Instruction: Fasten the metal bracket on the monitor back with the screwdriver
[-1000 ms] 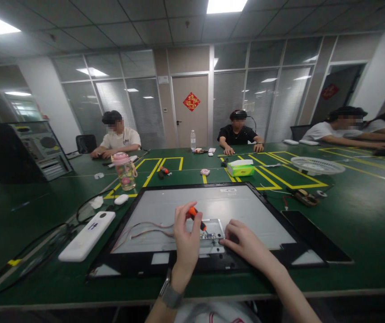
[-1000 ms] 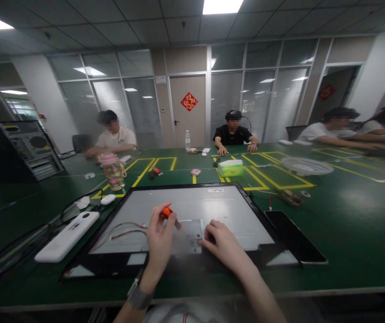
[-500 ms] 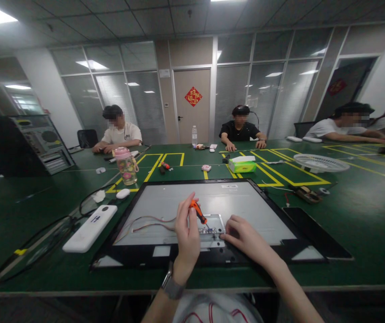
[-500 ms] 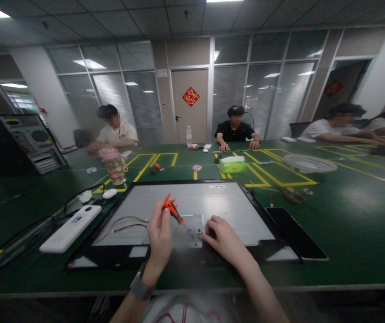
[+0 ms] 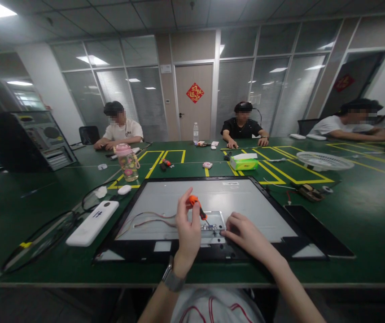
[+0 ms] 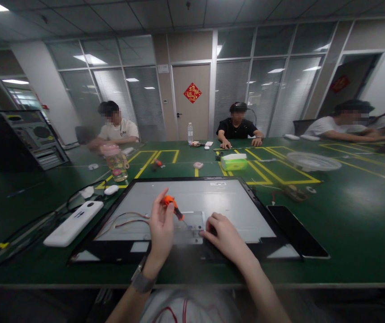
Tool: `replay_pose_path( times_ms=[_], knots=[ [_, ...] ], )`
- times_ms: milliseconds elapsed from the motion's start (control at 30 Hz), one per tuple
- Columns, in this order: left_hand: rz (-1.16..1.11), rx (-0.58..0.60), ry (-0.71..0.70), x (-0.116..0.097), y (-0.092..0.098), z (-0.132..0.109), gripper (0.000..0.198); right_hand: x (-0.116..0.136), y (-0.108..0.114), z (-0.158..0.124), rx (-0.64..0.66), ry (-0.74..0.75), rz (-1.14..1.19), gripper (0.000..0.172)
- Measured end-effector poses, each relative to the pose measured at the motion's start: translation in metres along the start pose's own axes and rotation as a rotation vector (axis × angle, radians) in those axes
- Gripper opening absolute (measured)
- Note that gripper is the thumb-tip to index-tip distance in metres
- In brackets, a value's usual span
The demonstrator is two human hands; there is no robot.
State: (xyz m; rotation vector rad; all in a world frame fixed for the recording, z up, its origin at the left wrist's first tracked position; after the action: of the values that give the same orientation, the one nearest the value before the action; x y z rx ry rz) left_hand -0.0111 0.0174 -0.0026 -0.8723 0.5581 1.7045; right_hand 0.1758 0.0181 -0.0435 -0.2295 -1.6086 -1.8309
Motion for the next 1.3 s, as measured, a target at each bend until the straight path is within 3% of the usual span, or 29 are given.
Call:
replay_pose_path(
  times_ms=[133, 300, 467, 633, 833, 1000, 1167, 1300],
  knots=[
    [0.049, -0.011, -0.020, -0.004, 0.002, 0.001, 0.024, 0.000, 0.000, 0.000, -0.002, 0.002, -0.005, 0.019],
    [-0.038, 0.041, 0.032, -0.003, 0.000, 0.002, 0.031, -0.001, 0.000, 0.000, 0.003, 0.001, -0.004, 0.019],
    [0.003, 0.000, -0.039, -0.005, 0.001, 0.002, 0.020, -0.001, -0.001, 0.000, -0.001, 0.005, -0.009, 0.019],
    [-0.085, 0.058, 0.045, -0.003, -0.001, 0.001, 0.032, -0.002, -0.002, 0.000, 0.004, 0.006, 0.000, 0.020],
    [0.036, -0.026, -0.088, -0.010, 0.003, 0.002, 0.020, -0.002, -0.001, 0.000, -0.002, 0.006, -0.001, 0.020],
    [-0.017, 0.033, -0.045, -0.010, 0.002, 0.002, 0.031, -0.004, -0.002, 0.000, -0.007, 0.027, 0.001, 0.022],
    [0.028, -0.007, -0.062, -0.010, 0.004, 0.002, 0.022, -0.003, -0.002, 0.000, 0.003, 0.018, 0.005, 0.020],
    [-0.024, 0.049, -0.050, -0.010, 0.001, 0.001, 0.033, -0.001, 0.000, -0.001, -0.003, 0.018, 0.010, 0.021]
  ],
)
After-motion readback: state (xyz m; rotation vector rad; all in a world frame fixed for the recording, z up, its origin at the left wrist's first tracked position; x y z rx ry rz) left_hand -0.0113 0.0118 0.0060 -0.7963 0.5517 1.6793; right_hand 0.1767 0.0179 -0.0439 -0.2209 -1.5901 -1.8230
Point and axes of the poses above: each hand's wrist, its own z-axis towards the middle knuckle, its own y-axis out of the back of the hand, x = y × z, the point moved 5 cm from there along z, towards the middle knuckle
